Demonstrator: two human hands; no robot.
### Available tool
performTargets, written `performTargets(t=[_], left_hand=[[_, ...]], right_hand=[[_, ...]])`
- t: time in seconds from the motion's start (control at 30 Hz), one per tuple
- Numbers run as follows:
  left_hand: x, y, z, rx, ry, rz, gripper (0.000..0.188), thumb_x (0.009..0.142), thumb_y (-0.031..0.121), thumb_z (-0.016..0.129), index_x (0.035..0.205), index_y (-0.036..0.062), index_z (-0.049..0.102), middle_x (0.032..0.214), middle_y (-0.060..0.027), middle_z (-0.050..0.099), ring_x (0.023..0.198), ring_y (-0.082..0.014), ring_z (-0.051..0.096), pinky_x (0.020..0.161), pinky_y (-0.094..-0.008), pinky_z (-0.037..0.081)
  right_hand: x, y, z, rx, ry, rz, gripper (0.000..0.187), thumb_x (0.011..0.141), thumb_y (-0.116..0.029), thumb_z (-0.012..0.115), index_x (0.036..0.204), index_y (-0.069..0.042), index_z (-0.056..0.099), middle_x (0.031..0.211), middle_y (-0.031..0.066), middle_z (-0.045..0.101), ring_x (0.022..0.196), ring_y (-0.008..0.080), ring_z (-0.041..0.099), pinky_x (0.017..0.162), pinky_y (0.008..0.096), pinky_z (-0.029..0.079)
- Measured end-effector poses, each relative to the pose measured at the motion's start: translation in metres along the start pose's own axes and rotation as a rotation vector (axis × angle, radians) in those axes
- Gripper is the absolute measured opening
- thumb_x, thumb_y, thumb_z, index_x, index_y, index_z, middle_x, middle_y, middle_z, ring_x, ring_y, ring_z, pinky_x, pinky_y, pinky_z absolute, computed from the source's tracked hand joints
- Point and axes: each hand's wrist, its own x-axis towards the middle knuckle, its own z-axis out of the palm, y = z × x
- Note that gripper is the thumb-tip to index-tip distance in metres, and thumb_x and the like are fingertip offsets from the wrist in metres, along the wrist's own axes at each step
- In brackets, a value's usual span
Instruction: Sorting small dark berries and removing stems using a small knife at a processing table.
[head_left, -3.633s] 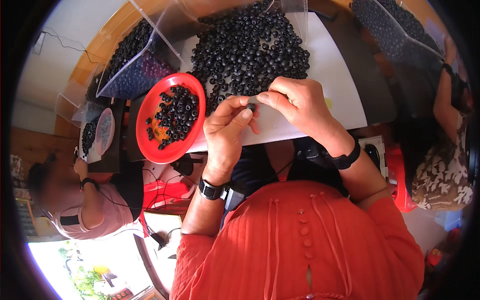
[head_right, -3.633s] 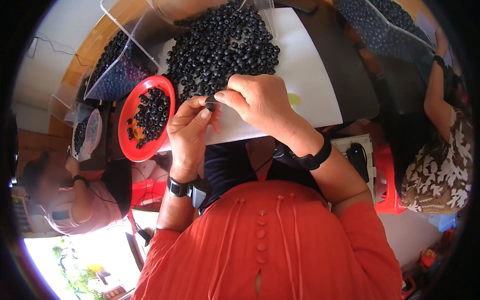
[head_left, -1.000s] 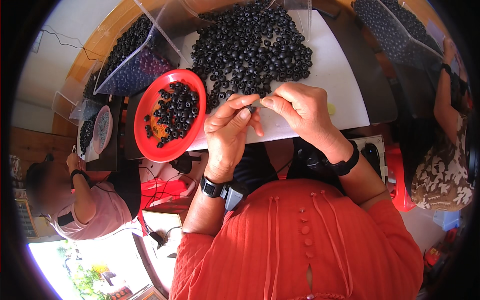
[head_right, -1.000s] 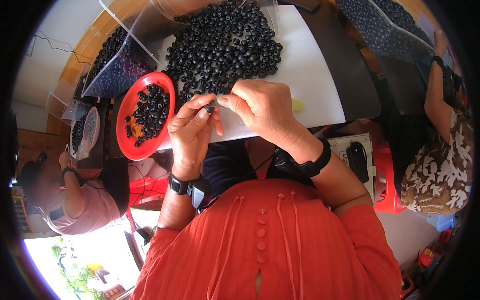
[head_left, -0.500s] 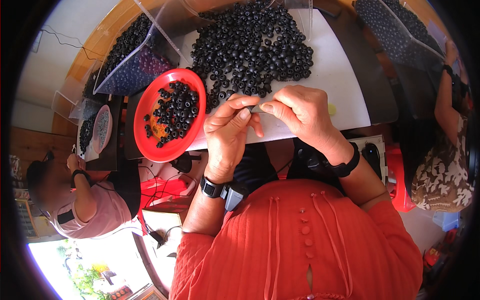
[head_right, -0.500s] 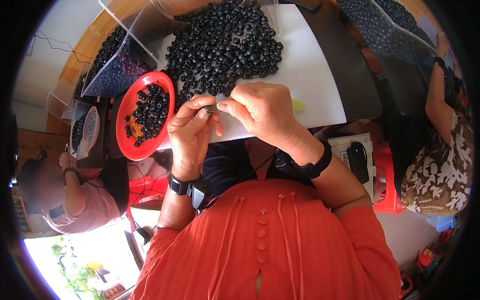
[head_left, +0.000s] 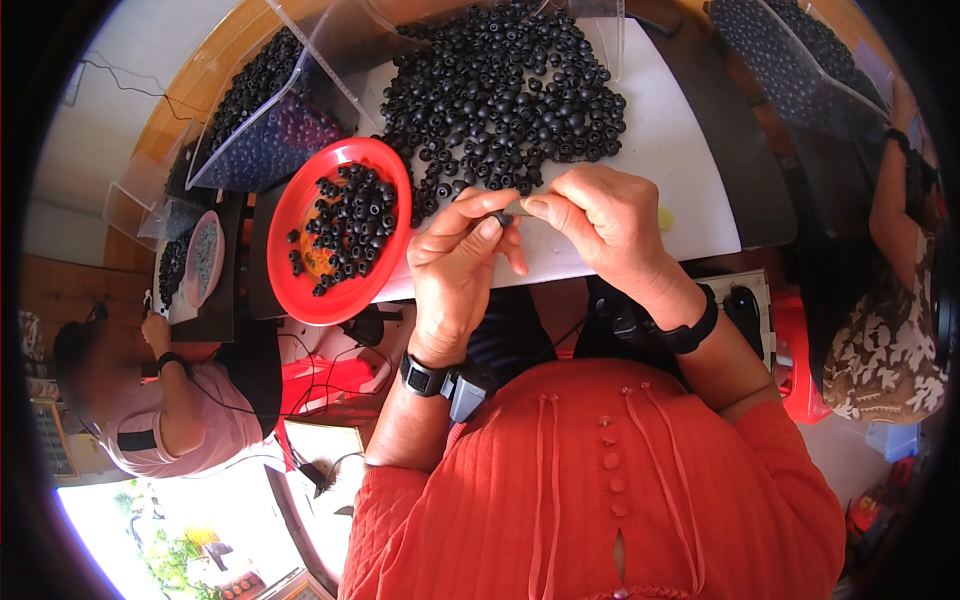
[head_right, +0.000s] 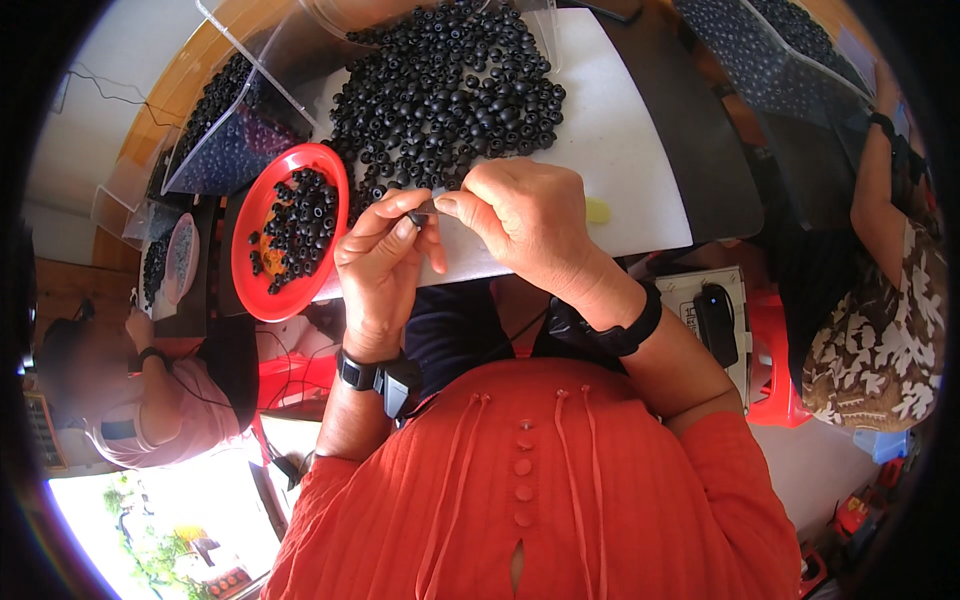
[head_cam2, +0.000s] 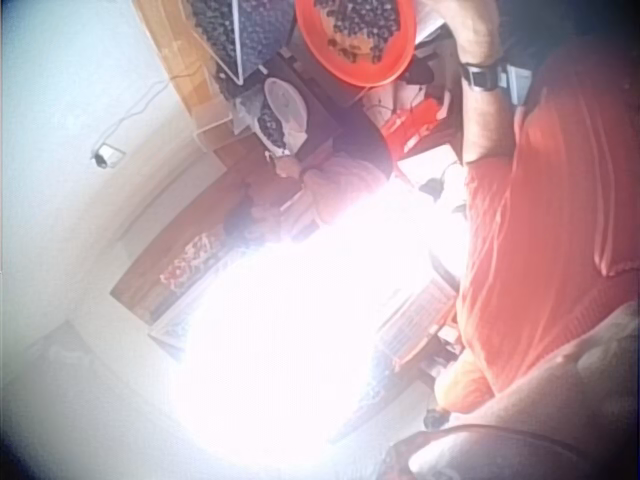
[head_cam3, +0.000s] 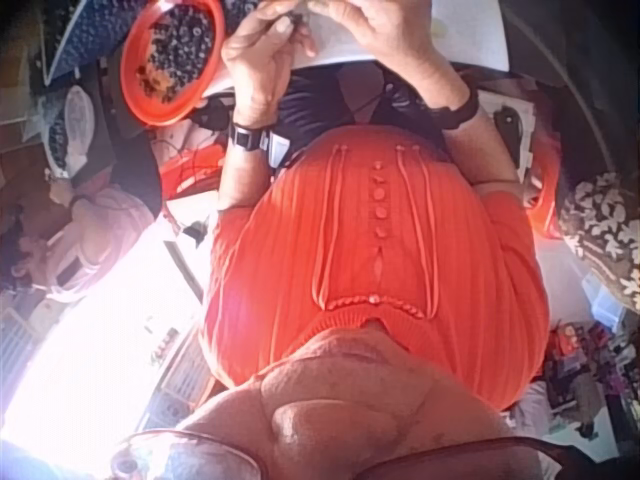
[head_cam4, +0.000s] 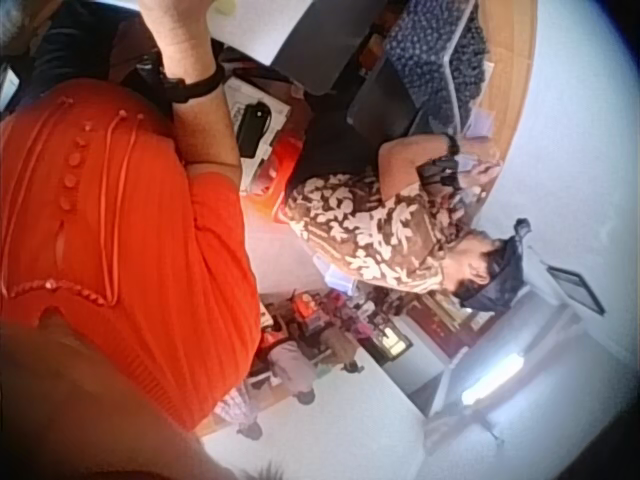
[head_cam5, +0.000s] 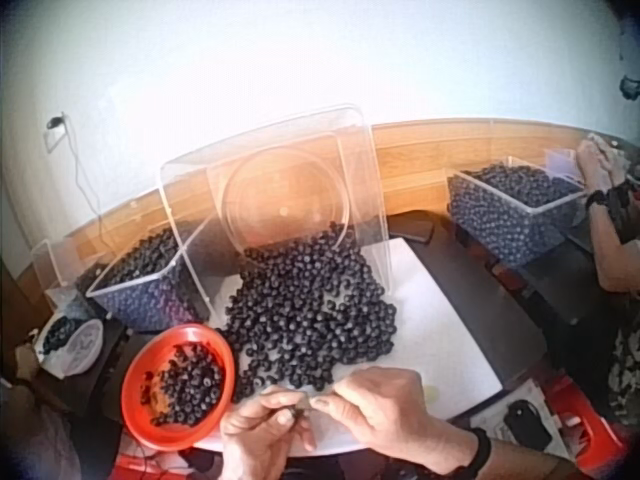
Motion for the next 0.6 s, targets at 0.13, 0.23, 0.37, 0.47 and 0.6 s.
performTargets(t=[0.13, 0.23, 0.37, 0.47, 0.6], left_hand=[[0.0000, -0.0002, 0.0007, -0.010, 0.005, -0.002, 0.028, 0.105, -0.004, 0.058, 0.131, -0.0070, 0.069, 0.109, -0.0122, 0.066, 0.085, -0.0195, 0.069, 0.070, -0.0315, 0.060], [-0.0007, -0.0006, 0.0008, 0.010, 0.015, -0.009, 0.027, 0.104, -0.003, 0.055, 0.127, -0.0081, 0.070, 0.110, -0.0136, 0.064, 0.090, -0.0231, 0.067, 0.067, -0.0328, 0.058], [-0.0010, 0.0000, 0.0014, 0.012, 0.030, -0.014, 0.026, 0.104, -0.003, 0.055, 0.126, -0.0083, 0.070, 0.111, -0.0136, 0.064, 0.090, -0.0225, 0.067, 0.066, -0.0326, 0.058], [-0.0004, 0.0003, 0.0010, 0.011, 0.025, -0.017, 0.026, 0.105, -0.003, 0.055, 0.125, -0.0086, 0.070, 0.112, -0.0137, 0.064, 0.091, -0.0221, 0.066, 0.066, -0.0324, 0.058], [0.0000, 0.0012, 0.0010, -0.010, 0.018, -0.021, 0.025, 0.105, -0.003, 0.056, 0.126, -0.0083, 0.070, 0.111, -0.0130, 0.065, 0.090, -0.0210, 0.067, 0.067, -0.0322, 0.059]], right_hand=[[-0.0007, 0.0005, -0.0006, -0.001, -0.022, 0.026, 0.030, 0.089, -0.021, 0.083, 0.074, -0.007, 0.061, 0.063, 0.0073, 0.059, 0.055, 0.0279, 0.059, 0.050, 0.0399, 0.045], [-0.0002, 0.0007, -0.0012, 0.001, -0.024, 0.007, 0.030, 0.089, -0.021, 0.083, 0.074, -0.007, 0.061, 0.063, 0.0074, 0.059, 0.056, 0.0282, 0.059, 0.050, 0.0403, 0.045], [-0.0010, 0.0016, -0.0008, 0.011, -0.029, 0.003, 0.031, 0.089, -0.021, 0.083, 0.074, -0.008, 0.060, 0.063, 0.0076, 0.058, 0.056, 0.0286, 0.059, 0.051, 0.0407, 0.045], [-0.0018, 0.0025, -0.0011, 0.001, -0.038, -0.004, 0.031, 0.088, -0.021, 0.083, 0.074, -0.008, 0.059, 0.063, 0.0076, 0.057, 0.056, 0.0288, 0.059, 0.051, 0.0409, 0.045], [-0.0022, 0.0022, -0.0020, -0.015, -0.036, -0.039, 0.031, 0.087, -0.021, 0.084, 0.074, -0.008, 0.059, 0.063, 0.0073, 0.057, 0.055, 0.0285, 0.059, 0.050, 0.0407, 0.044]])
